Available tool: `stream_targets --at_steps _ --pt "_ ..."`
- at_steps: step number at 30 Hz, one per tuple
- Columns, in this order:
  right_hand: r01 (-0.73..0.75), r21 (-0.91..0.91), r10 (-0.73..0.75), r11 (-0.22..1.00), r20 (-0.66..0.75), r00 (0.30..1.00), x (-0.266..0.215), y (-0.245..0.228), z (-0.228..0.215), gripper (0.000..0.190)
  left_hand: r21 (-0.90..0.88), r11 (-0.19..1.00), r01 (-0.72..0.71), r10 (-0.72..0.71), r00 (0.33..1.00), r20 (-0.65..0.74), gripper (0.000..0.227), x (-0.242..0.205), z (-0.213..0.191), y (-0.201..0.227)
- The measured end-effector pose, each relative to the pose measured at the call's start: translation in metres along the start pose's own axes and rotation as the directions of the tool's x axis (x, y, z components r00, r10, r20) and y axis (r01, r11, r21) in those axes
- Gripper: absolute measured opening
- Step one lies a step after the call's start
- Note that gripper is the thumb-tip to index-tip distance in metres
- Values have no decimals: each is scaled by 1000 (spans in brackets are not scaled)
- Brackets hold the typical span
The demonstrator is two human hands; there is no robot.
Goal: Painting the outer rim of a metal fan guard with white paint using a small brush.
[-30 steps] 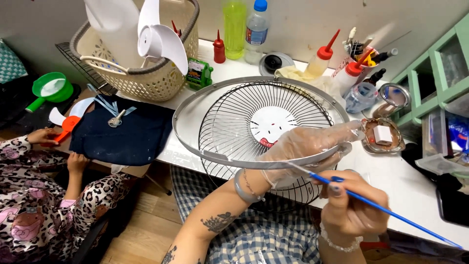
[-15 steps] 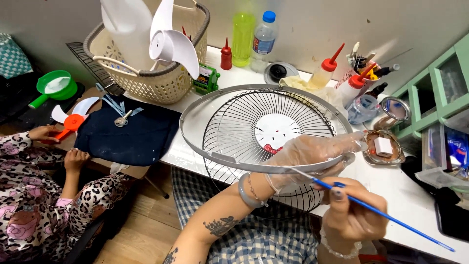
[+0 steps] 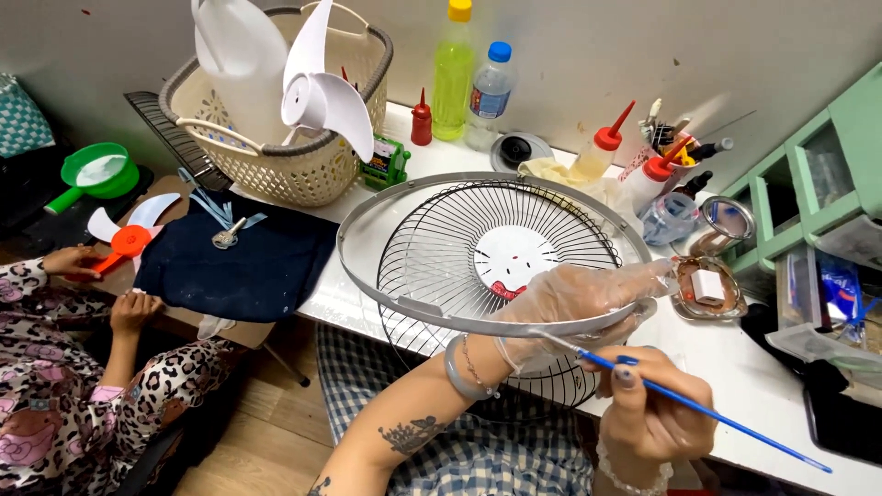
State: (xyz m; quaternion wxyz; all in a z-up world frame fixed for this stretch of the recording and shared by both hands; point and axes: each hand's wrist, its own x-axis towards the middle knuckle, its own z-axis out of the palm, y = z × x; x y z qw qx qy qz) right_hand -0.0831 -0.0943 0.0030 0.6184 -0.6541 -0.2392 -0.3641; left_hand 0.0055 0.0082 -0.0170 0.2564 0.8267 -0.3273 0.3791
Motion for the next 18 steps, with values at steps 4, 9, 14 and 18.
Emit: stream_targets --at_steps 4,9,14,18 --pt "81 -42 -84 996 -68 994 10 9 -5 15 -928 204 312 4 948 320 54 -14 62 -28" --pt "55 89 -43 994 -135 990 -2 14 -13 17 -102 993 56 -53 998 32 46 -2 3 -3" --pt "19 63 -18 998 -21 1000 -10 0 -8 17 -140 990 33 -24 998 63 44 1 -1 -1" --pt "-29 -1 29 1000 7 1000 0 -8 -2 18 14 1000 4 -4 1000 -13 54 -3 10 -3"
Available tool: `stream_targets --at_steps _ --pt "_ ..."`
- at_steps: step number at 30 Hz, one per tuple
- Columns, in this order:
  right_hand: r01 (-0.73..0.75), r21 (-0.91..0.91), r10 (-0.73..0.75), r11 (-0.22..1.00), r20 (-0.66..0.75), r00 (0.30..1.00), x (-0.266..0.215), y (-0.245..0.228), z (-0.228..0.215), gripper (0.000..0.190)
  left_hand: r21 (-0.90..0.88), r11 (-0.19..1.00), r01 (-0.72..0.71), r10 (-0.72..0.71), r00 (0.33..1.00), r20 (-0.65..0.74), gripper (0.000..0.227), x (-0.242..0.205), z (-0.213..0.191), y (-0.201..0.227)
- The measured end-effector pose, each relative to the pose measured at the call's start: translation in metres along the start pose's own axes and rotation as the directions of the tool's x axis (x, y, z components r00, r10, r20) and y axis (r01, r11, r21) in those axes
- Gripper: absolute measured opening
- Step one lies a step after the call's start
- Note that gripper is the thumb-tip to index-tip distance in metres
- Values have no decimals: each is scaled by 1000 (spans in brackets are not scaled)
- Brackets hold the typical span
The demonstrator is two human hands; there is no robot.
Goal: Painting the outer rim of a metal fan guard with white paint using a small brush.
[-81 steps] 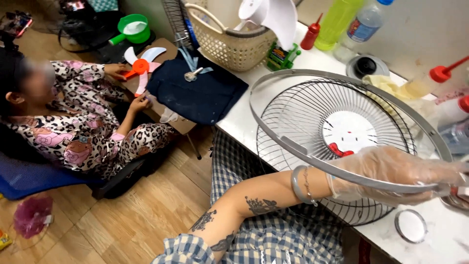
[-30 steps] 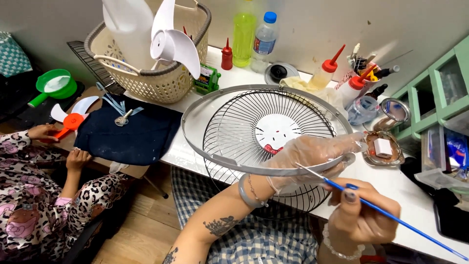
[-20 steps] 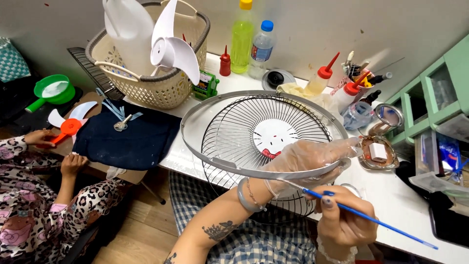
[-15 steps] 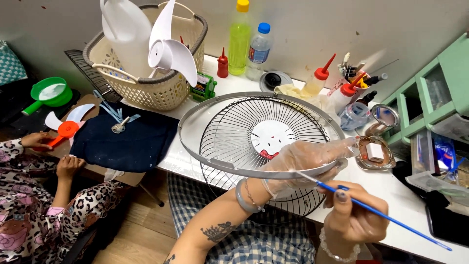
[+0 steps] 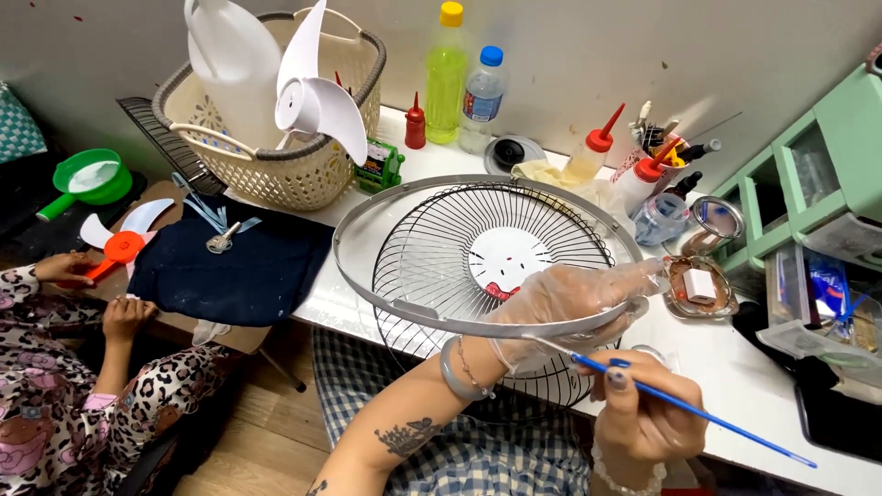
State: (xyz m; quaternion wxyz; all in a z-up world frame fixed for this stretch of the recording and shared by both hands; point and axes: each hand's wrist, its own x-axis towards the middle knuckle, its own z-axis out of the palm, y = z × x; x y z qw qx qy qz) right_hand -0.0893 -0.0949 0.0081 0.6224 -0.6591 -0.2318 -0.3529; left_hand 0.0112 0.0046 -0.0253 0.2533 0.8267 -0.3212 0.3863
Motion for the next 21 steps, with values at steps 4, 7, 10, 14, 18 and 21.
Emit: stream_targets --at_steps 4,7,10,14,18,21 --pt "77 -36 -81 996 -119 990 4 14 -2 16 -147 989 30 -24 999 45 41 5 -19 5" --pt "107 -24 -110 994 -161 981 6 7 1 21 -135 990 48 -43 998 42 42 5 -19 7" --pt "163 53 -161 985 -45 986 -12 25 -16 13 -99 991 -86 87 996 12 58 -2 3 -7" --pt "126 99 -123 987 -31 992 -16 7 3 17 -91 995 45 -42 998 36 50 4 -19 7" --pt "142 48 -146 989 95 985 -12 3 6 10 -83 992 91 -81 990 116 62 4 -13 5" --pt "48 18 -49 999 75 996 -6 -3 6 16 7 998 60 -61 994 92 63 2 -7 4"
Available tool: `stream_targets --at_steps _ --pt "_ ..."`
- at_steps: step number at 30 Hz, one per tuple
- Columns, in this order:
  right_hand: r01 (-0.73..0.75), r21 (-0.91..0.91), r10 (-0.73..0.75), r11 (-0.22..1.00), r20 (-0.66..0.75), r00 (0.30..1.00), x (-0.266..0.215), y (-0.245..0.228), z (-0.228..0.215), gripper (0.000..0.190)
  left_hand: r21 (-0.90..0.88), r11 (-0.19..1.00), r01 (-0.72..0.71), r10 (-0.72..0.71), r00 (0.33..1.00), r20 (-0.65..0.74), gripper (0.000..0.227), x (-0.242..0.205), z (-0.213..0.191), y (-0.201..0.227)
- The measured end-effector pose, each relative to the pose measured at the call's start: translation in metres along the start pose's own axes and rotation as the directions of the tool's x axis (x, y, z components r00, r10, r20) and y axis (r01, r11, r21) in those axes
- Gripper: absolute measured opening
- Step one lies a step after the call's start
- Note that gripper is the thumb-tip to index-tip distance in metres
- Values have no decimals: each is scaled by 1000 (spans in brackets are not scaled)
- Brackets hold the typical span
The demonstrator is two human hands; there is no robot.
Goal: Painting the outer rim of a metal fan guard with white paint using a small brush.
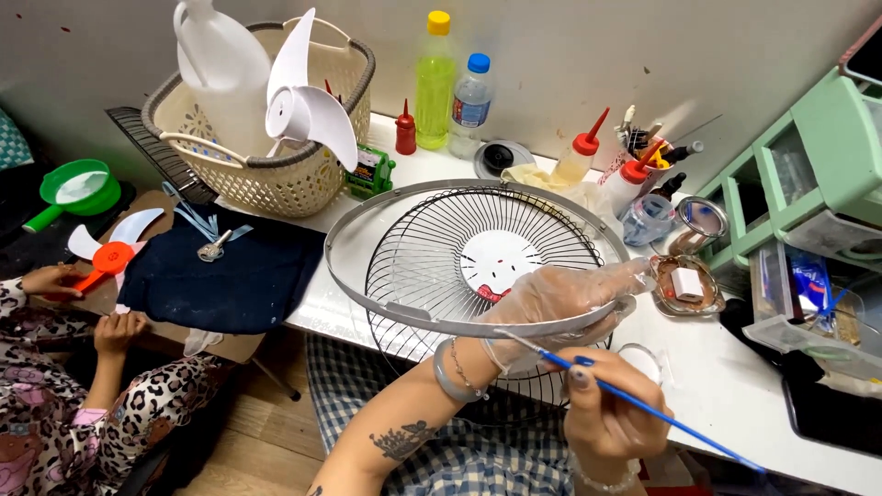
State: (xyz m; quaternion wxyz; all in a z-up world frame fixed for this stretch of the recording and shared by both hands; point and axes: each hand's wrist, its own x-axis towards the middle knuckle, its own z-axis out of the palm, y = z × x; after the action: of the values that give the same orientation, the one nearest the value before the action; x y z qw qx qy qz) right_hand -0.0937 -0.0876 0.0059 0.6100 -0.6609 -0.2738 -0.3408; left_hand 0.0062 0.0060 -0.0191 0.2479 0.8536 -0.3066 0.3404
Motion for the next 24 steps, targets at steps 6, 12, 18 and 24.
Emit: stream_targets --at_steps 6,12,18,24 --pt "94 -15 -95 995 -154 983 0 14 -3 19 -49 997 -59 57 997 -46 47 1 9 -7" --pt "167 95 -162 981 -64 985 -18 28 -7 18 -62 998 -17 16 1000 -10 61 2 -17 5" --pt "130 53 -135 990 105 985 -13 16 -6 14 -114 993 26 -27 1000 -15 57 1 -11 2" --pt "166 39 -169 985 112 979 -5 21 -7 14 -74 997 6 -11 998 -67 58 -3 15 -7"
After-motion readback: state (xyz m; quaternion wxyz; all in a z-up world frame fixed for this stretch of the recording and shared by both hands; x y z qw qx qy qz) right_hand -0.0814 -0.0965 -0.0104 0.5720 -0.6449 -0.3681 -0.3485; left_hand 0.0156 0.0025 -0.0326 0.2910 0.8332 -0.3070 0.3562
